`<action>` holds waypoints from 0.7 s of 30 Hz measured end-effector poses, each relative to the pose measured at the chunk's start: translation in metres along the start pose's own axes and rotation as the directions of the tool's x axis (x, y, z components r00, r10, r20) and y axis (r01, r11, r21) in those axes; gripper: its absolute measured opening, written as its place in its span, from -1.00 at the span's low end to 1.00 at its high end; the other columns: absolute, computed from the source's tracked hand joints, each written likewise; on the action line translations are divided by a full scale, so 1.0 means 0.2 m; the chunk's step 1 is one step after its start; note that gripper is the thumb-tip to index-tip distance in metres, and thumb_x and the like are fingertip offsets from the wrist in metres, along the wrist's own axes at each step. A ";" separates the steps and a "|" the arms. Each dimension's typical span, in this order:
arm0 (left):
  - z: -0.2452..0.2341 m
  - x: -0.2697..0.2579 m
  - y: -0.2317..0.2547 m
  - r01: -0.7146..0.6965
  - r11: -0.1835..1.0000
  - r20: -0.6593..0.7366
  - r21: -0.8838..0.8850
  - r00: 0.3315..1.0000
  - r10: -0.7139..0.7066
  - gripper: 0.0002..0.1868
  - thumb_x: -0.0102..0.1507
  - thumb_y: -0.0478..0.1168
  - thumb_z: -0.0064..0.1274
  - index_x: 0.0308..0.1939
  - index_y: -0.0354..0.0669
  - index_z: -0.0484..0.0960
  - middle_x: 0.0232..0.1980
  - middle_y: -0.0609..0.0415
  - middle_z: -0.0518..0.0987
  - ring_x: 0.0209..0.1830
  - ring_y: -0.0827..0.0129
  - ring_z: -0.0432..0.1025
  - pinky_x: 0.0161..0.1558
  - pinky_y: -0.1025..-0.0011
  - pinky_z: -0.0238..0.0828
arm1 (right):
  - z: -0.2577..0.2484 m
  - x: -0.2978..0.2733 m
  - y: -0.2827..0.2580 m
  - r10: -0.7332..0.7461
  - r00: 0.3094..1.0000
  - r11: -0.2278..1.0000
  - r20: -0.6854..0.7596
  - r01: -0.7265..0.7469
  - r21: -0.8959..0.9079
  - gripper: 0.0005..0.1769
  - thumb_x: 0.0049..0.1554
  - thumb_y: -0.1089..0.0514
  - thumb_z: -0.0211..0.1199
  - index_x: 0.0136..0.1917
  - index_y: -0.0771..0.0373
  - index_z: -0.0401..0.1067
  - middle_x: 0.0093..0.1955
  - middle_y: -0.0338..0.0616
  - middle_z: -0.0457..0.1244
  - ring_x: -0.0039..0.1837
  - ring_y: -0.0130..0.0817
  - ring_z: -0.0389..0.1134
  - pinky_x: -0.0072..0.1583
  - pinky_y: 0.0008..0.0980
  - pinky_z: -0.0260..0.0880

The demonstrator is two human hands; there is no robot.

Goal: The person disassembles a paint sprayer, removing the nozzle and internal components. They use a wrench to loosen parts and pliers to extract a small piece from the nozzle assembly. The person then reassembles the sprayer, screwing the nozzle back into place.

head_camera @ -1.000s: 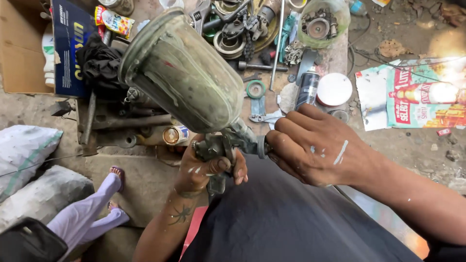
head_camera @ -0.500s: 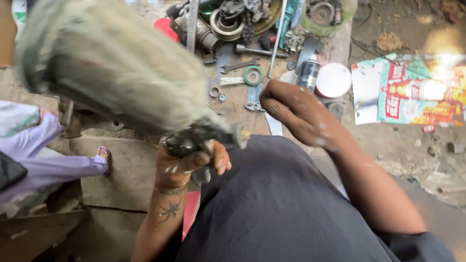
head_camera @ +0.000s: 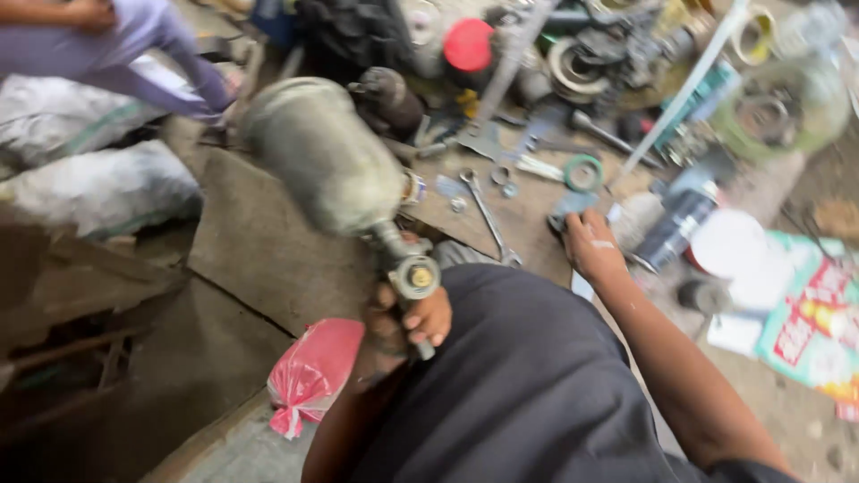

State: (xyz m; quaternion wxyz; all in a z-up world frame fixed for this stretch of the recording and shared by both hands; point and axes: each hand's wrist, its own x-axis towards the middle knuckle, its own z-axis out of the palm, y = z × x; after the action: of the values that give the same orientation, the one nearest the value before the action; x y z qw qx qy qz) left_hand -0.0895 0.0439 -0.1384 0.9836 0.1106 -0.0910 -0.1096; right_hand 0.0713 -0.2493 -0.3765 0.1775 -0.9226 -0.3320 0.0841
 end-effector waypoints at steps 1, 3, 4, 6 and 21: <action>0.00 0.05 0.00 -0.035 0.999 0.008 0.025 0.999 0.035 -0.38 0.35 -0.06 0.14 0.46 0.34 0.26 -0.37 0.13 0.52 -0.49 0.38 0.40 -0.28 0.32 0.47 | 0.02 0.02 -0.01 -0.043 0.999 0.999 -0.009 0.043 -0.002 -0.79 0.15 0.10 0.15 0.01 0.21 0.25 -0.13 0.03 0.12 -0.07 0.10 0.31 -0.11 0.00 0.39; 0.00 0.18 -0.03 -0.025 1.000 0.095 0.008 0.995 0.025 -0.25 0.27 -0.13 0.15 0.51 -0.05 0.22 -0.61 -0.07 0.44 -0.68 0.07 0.45 -0.46 -0.02 0.54 | 0.04 -0.02 0.03 0.020 1.000 0.992 0.014 -0.018 -0.122 -0.43 -0.18 0.04 0.43 0.03 0.17 0.26 0.00 -0.01 0.14 0.01 0.07 0.36 0.05 -0.10 0.48; 0.01 0.20 -0.05 -0.031 1.000 0.108 0.000 0.994 0.031 -0.25 0.27 -0.13 0.15 0.51 -0.05 0.22 -0.61 -0.07 0.44 -0.68 0.07 0.45 -0.46 -0.02 0.54 | 0.03 -0.04 0.02 0.019 1.000 0.990 0.012 -0.017 -0.139 -0.43 -0.18 0.04 0.43 0.03 0.17 0.26 0.00 -0.01 0.14 0.01 0.07 0.36 0.05 -0.10 0.48; 0.03 0.26 -0.11 -0.001 0.997 0.063 -0.076 0.998 0.006 -0.28 0.20 -0.21 0.18 0.42 -0.17 0.27 -0.69 -0.11 0.38 -0.76 0.00 0.39 -0.54 -0.07 0.49 | 0.01 -0.07 0.02 0.072 0.997 0.995 -0.024 -0.074 -0.064 -0.54 -0.17 0.08 0.28 0.01 0.21 0.30 -0.08 0.03 0.20 -0.06 0.09 0.38 0.03 -0.09 0.47; 0.02 0.43 -0.23 0.239 0.914 0.292 -0.328 0.946 -0.143 -0.30 0.24 -0.25 0.08 0.45 -0.19 0.19 -0.67 -0.27 0.36 -0.73 -0.16 0.37 -0.54 -0.15 0.47 | -0.48 -0.09 -0.21 0.666 0.734 0.429 -0.134 -0.229 0.874 -0.56 0.31 0.29 -0.04 0.45 0.22 0.14 0.28 0.43 0.14 -0.15 0.10 0.42 -0.11 -0.09 0.57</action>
State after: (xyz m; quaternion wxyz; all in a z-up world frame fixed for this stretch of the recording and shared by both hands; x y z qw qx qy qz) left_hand -0.0174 -0.0214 -0.1314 0.9508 -0.0782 -0.1871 -0.2343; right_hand 0.0595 -0.2572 -0.2715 0.6223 -0.7784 0.0660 0.0493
